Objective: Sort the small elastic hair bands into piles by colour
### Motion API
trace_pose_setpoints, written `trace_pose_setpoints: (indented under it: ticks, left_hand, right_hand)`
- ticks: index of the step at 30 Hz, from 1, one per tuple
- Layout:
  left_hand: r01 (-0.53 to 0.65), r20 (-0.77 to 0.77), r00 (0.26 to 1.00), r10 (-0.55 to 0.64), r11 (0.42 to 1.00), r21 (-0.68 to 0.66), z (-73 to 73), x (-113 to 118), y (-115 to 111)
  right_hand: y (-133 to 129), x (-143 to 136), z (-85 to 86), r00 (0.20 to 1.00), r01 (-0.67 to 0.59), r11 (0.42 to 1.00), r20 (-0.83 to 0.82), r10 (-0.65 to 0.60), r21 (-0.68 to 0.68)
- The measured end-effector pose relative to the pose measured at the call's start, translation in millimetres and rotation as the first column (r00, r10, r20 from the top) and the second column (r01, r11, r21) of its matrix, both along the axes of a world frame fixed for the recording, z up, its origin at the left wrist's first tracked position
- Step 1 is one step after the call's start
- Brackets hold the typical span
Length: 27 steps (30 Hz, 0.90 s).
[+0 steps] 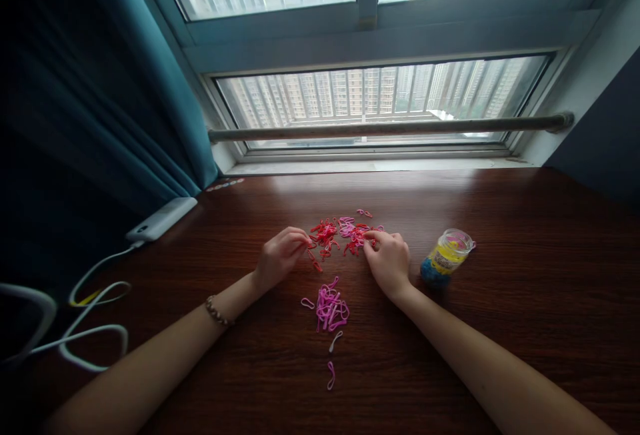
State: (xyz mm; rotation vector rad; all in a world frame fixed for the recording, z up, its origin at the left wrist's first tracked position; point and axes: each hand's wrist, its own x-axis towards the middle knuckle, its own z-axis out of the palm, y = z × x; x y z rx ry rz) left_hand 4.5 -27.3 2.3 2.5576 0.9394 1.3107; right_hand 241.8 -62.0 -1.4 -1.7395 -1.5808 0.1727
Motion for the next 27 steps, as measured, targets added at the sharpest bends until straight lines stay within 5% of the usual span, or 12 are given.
trace_pose_setpoints:
  ticks: [5, 10, 15, 21, 27]
  left_hand:
    - [0.407, -0.291, 0.888, -0.355, 0.902, 0.141, 8.3, 20, -35]
    - [0.579, -0.466, 0.763, -0.448, 0.795, 0.183, 18.2, 27, -49]
    - [0.595, -0.531, 0.723, -0.442, 0.789, 0.153, 22.6, 27, -51]
    - [0.509, -0.484, 0.790, -0.377, 0.843, 0.174, 15.3, 22, -43]
    - [0.198, -0.349, 0.929, -0.120, 0.960, 0.197, 7.8, 7, -20]
  right_hand:
    - [1, 2, -1.1, 0.994, 0.024, 0.996, 0.109, -0.014, -0.091]
    - [5, 2, -3.0, 0.999, -0.032, 0.999, -0.029, 0.031, -0.024]
    - [7, 2, -4.5, 0.934, -0.139, 0.986, -0.319, 0.161, 0.090]
    - [6, -1, -2.8, 0.909, -0.151, 0.977, -0.367, 0.197, 0.150]
    - [3, -2, 0.7, 0.876, -0.182, 0.966, -0.416, 0.245, 0.185]
